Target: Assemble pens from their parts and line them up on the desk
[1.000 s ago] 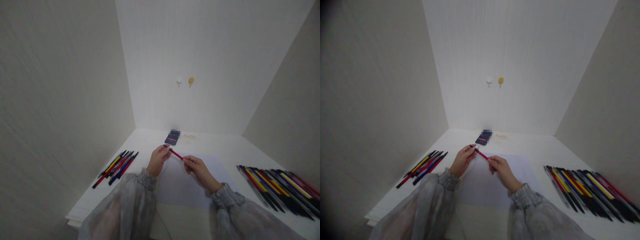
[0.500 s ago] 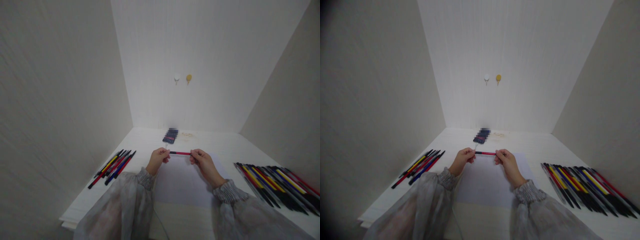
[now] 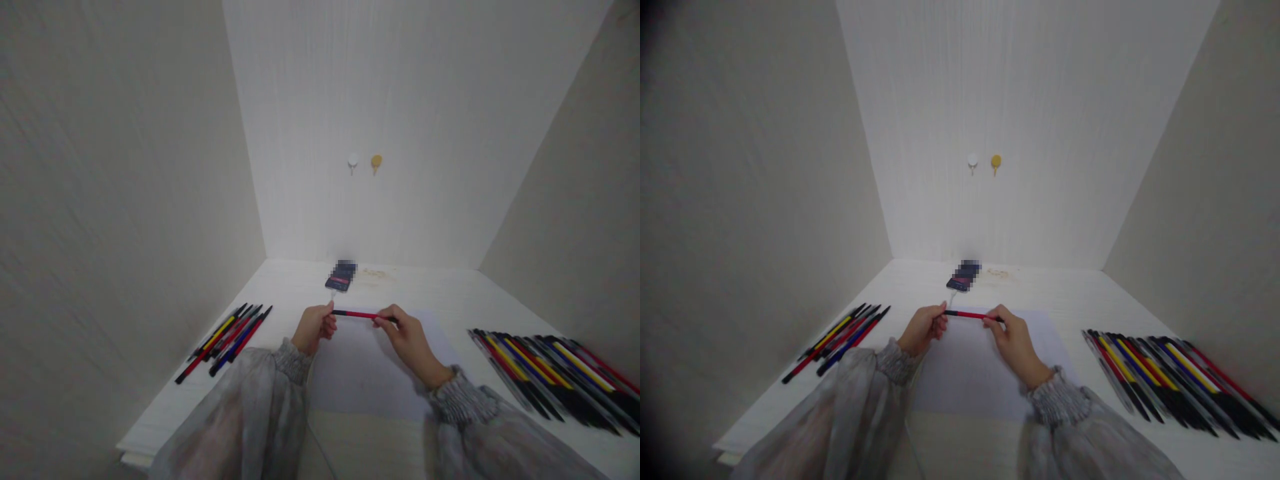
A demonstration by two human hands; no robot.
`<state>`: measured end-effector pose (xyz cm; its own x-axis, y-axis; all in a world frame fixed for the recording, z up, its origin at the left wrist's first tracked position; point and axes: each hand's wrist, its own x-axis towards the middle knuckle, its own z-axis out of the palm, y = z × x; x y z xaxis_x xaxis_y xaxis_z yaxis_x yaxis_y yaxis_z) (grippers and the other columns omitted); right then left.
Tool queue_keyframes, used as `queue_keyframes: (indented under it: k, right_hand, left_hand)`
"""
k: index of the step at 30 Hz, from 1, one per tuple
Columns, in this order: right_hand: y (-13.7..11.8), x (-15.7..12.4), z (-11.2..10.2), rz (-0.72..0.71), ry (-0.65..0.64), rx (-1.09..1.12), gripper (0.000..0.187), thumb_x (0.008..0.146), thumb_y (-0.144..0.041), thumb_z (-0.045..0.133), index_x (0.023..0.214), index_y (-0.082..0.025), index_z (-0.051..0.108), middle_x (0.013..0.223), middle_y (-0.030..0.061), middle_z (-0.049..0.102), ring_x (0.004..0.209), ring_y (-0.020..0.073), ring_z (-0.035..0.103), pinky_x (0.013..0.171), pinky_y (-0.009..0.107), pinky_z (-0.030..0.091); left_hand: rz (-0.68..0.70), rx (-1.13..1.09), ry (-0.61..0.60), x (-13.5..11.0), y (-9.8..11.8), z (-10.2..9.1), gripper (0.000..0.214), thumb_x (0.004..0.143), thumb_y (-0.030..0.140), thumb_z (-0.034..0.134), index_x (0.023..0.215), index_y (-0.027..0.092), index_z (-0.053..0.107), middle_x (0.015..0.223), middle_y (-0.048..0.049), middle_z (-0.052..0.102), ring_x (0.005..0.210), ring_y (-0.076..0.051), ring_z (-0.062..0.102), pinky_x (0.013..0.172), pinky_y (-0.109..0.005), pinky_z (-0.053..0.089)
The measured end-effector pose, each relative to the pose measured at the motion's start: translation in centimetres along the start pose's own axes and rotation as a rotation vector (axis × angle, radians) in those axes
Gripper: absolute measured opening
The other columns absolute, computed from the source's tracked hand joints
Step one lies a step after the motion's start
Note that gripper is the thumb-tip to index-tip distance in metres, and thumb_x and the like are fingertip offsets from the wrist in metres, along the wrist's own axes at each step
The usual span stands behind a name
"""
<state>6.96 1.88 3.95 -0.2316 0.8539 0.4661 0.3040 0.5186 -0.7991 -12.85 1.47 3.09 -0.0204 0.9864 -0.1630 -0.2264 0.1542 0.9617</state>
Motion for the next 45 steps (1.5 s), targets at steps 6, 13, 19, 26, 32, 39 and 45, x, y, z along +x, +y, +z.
queue_keyframes:
  k: [6,13,19,26,32,39,45]
  right_hand:
    - [-0.6,-0.6,-0.7,-0.179,-0.042,0.039,0.014,0.074,-0.028,0.05,0.064,-0.019,0.054,0.087,0.0063,0.059,0.084,0.0178,0.054,0.076,0.032,0.041]
    - [-0.1,-0.8,0.7,0.494,-0.172,0.487,0.039,0.075,-0.05,0.039,0.081,-0.014,0.055,0.06,0.0046,0.061,0.036,0.0116,0.05,0.036,0.024,0.038]
    - [0.6,-0.6,0.4,0.469,-0.13,0.455,0.025,0.062,-0.037,0.061,0.059,-0.013,0.058,0.053,0.0005,0.057,0.041,0.0069,0.044,0.041,0.02,0.034]
    - [-0.1,-0.7,0.4,0.31,-0.031,0.279,0.017,0.056,-0.031,0.066,0.059,-0.016,0.058,0.059,0.0,0.056,0.058,0.0116,0.05,0.058,0.024,0.04]
    - [0.0,-1.4,0.2,0.599,-0.101,0.574,0.034,0.071,-0.046,0.05,0.083,-0.015,0.058,0.07,0.0044,0.06,0.051,0.0115,0.053,0.046,0.024,0.041]
    - [1.5,-1.3,-0.1,0.626,-0.087,0.666,0.017,0.058,-0.025,0.068,0.064,-0.012,0.058,0.053,-0.002,0.055,0.042,0.0043,0.046,0.041,0.016,0.033]
    - [0.9,-1.2,-0.1,0.611,-0.001,0.733,0.022,0.06,-0.029,0.066,0.075,-0.014,0.059,0.066,0.0018,0.061,0.056,0.0096,0.056,0.055,0.022,0.044]
  left_hand:
    - [0.014,-0.013,0.028,0.0,0.1,0.2,0.043,0.063,0.054,0.053,0.056,0.011,0.053,0.043,0.0007,0.051,0.033,-0.005,0.042,0.036,-0.019,0.03]
    - [0.097,-0.088,-0.045,-0.1,0.2,0.4,0.035,0.062,0.046,0.06,0.064,0.011,0.053,0.059,-0.0034,0.06,0.047,-0.007,0.052,0.049,-0.02,0.042]
    - [0.098,-0.111,-0.048,0.1,-0.1,0.5,0.033,0.064,0.042,0.06,0.067,0.01,0.056,0.062,-0.0038,0.06,0.051,-0.007,0.054,0.055,-0.021,0.044]
    - [0.037,-0.092,0.044,0.0,-0.2,0.8,0.037,0.061,0.047,0.06,0.06,0.01,0.054,0.056,-0.004,0.059,0.048,-0.009,0.053,0.051,-0.021,0.044]
    - [0.053,-0.111,-0.026,0.0,-0.5,1.0,0.035,0.062,0.044,0.061,0.063,0.009,0.055,0.058,-0.0047,0.06,0.053,-0.01,0.056,0.055,-0.022,0.046]
    - [0.055,-0.149,-0.051,0.2,-0.7,1.0,0.029,0.064,0.038,0.062,0.067,0.009,0.057,0.063,-0.0055,0.062,0.058,-0.011,0.058,0.06,-0.022,0.047]
    - [0.049,-0.175,-0.042,0.2,-0.8,1.0,0.028,0.065,0.037,0.062,0.067,0.009,0.057,0.064,-0.0062,0.063,0.059,-0.012,0.059,0.064,-0.024,0.047]
